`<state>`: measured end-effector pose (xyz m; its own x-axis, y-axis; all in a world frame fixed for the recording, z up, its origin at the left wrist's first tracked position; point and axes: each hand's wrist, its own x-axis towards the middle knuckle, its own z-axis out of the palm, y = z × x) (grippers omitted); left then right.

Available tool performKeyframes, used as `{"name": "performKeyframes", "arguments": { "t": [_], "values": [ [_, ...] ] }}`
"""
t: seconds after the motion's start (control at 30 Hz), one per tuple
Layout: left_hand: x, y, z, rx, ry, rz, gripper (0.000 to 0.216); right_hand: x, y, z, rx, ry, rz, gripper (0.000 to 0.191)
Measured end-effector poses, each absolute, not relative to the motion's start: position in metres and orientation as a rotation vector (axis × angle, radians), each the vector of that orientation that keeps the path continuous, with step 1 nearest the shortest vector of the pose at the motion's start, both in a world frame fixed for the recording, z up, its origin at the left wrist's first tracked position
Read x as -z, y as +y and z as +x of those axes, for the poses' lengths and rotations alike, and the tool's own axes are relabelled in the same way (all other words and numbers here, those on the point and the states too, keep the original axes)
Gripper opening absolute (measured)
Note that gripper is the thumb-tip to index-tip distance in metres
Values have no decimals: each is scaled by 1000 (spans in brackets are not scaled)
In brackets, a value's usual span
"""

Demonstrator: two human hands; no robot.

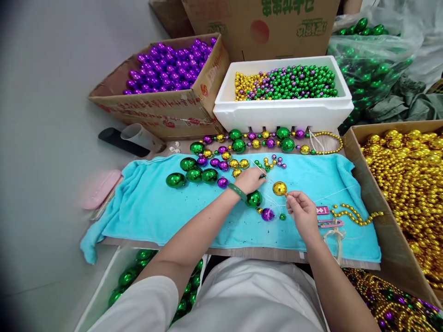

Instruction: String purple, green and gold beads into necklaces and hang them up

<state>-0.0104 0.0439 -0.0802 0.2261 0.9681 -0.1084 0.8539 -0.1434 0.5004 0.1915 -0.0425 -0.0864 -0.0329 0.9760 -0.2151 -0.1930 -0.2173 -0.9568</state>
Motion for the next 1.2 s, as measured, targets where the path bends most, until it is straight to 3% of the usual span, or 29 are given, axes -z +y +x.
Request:
{"name": "performKeyframes", "arguments": {
  "t": [0.1, 0.23, 0.37, 1.2],
  "values": [
    [78, 44, -17, -537, 1657, 1873, 16, 87, -45, 195, -1430, -974, -1246, 21],
    [69, 35, -32, -1096, 1265, 901, 22, 91, -47, 201, -1421, -961, -1304, 22],
    [62, 20, -41, -1223, 917, 443, 19, 94, -48, 202, -1441, -980, -1332, 22],
    [61, 8, -44, -1292, 756, 198, 13, 93, -49, 190, -1448, -1021, -1355, 25]
  ]
}}
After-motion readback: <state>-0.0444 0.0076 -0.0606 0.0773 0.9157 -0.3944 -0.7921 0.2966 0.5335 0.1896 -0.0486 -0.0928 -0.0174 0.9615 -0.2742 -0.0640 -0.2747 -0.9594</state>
